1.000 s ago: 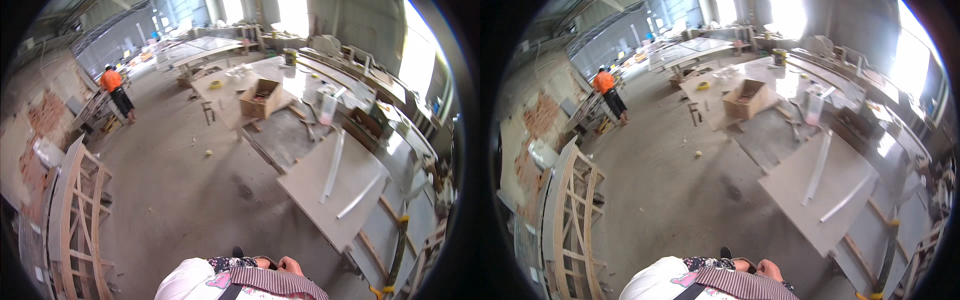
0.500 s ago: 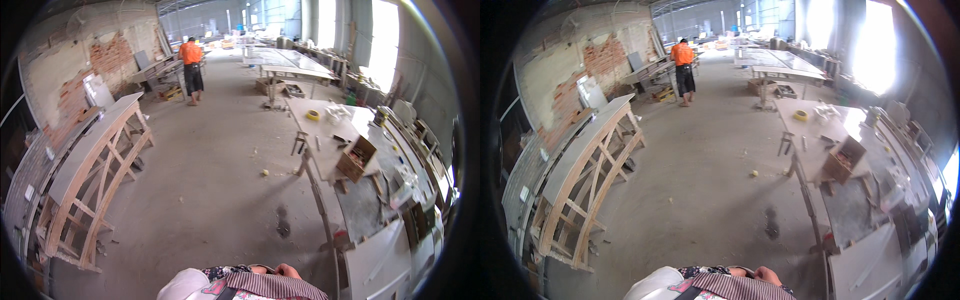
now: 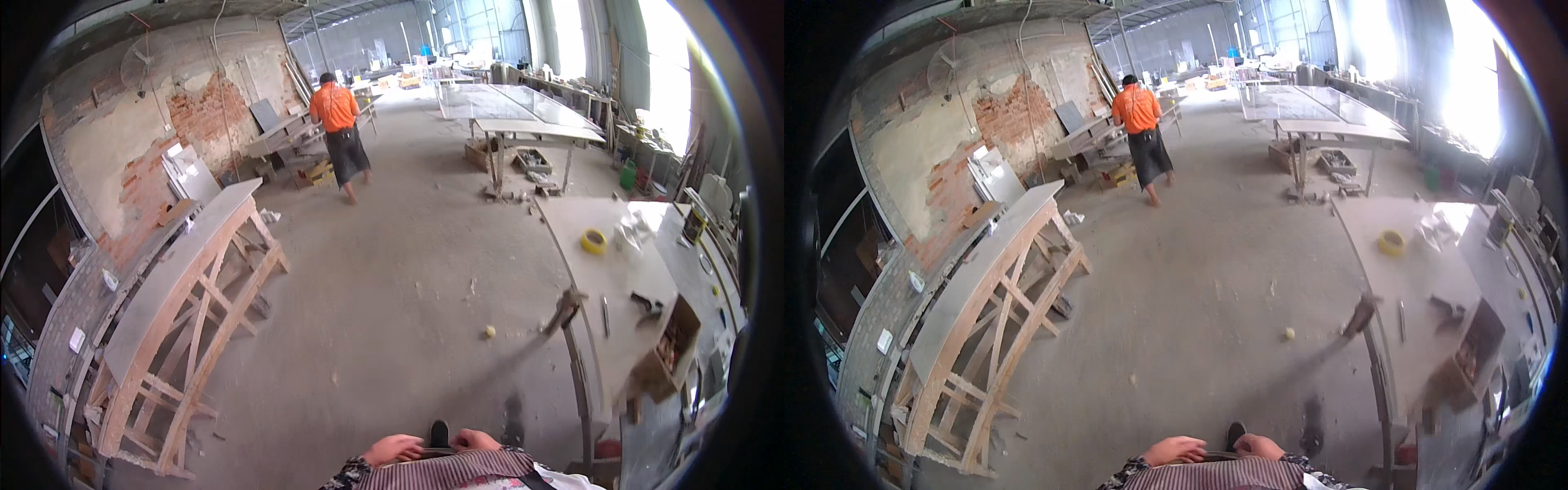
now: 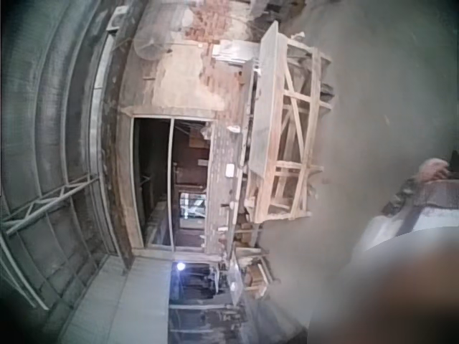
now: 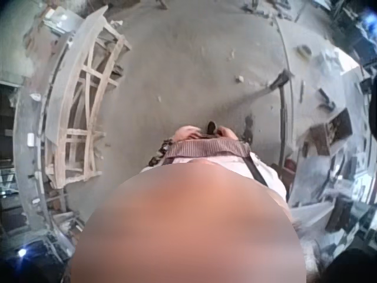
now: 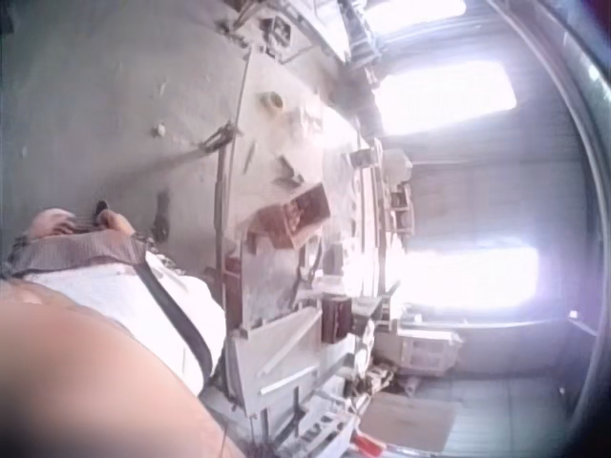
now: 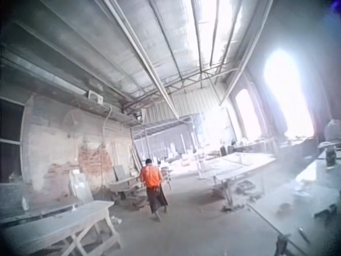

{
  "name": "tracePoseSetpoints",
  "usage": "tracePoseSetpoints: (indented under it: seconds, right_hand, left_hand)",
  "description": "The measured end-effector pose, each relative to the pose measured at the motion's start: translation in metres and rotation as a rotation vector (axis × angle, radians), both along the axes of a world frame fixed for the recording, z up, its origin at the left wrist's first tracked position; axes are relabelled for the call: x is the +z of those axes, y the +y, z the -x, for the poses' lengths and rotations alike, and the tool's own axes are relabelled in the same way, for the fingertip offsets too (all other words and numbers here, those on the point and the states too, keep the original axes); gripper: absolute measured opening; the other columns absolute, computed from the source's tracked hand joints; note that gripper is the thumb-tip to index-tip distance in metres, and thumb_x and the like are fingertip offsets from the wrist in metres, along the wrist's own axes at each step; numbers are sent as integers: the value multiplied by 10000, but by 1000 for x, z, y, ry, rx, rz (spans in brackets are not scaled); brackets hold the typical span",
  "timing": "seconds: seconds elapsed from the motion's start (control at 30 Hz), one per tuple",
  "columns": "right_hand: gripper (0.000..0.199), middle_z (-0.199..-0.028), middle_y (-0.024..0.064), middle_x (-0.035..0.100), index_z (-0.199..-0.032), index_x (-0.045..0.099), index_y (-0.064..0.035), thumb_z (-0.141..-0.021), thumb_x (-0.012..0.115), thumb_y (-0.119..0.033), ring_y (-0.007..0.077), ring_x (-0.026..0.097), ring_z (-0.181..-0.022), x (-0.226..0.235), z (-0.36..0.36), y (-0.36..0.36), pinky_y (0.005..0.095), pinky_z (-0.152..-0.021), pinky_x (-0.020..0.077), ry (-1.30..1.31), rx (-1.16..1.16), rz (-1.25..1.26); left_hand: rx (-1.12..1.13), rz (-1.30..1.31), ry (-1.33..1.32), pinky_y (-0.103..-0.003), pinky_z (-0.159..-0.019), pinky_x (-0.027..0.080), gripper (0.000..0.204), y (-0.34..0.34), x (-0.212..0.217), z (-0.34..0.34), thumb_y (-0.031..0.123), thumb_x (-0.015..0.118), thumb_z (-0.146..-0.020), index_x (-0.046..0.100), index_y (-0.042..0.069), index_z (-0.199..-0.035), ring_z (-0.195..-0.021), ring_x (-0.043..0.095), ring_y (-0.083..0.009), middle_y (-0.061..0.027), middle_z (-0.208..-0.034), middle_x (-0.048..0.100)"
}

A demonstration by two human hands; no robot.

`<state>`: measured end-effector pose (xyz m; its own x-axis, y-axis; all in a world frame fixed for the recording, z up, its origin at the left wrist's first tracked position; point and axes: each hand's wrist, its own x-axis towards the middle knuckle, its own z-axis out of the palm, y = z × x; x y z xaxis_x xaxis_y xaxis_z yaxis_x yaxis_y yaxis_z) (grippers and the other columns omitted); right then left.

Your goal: The person aligns white plastic strips on a large board, applies adhesive using a caulking gun, and presses the strips into place. They then walk to a workbench, pick up an angle grinder, and attach a grinding disc to the tool.

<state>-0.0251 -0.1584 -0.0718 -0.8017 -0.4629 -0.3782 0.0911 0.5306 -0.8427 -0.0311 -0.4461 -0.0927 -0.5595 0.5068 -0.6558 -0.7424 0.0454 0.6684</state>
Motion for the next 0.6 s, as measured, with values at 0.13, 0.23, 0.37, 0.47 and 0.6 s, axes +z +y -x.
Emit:
tracePoseSetpoints:
  seconds: [0.13, 0.23, 0.37, 0.47, 0.6]
  right_hand:
    - [262, -882, 154, 671, -1015, 646, -36, -808, 604, -192, 316, 651, -853, -1, 130, -28, 381, -782, 516, 207, 43, 54]
    - [282, -923, 164, 676, -1036, 646, -47, -809, 578, -199, 325, 651, -873, -7, 205, -38, 386, -789, 518, 226, 194, 41]
    - [301, -959, 167, 674, -1096, 627, -68, -851, 561, -228, 316, 644, -921, -25, 276, -58, 384, -821, 503, 126, 286, 95]
    - [300, -984, 169, 670, -1095, 629, -71, -873, 567, -262, 313, 637, -958, -36, 340, -59, 381, -852, 495, -46, 418, 65]
    - [283, -998, 162, 669, -1063, 648, -78, -886, 558, -281, 291, 641, -940, -32, 439, -44, 379, -838, 495, 19, 303, 38]
  left_hand:
    - [361, 487, 228, -264, -766, 510, 329, -50, -37, 56, 245, 487, -962, 624, 7, -1144, -906, 619, -113, -77, -1033, 665]
    - [297, 730, 146, -267, -758, 509, 320, -72, -81, 99, 247, 492, -956, 631, 10, -1119, -890, 617, -112, -73, -1007, 664]
    - [220, 824, 61, -270, -747, 508, 310, -91, -119, 176, 251, 498, -948, 641, 12, -1085, -868, 616, -111, -69, -973, 663]
    - [160, 841, 22, -273, -739, 507, 303, -101, -141, 244, 253, 503, -942, 648, 15, -1060, -852, 614, -111, -65, -947, 663]
    - [35, 856, 25, -276, -728, 506, 296, -118, -161, 353, 257, 509, -934, 658, 18, -1026, -830, 612, -109, -61, -913, 662]
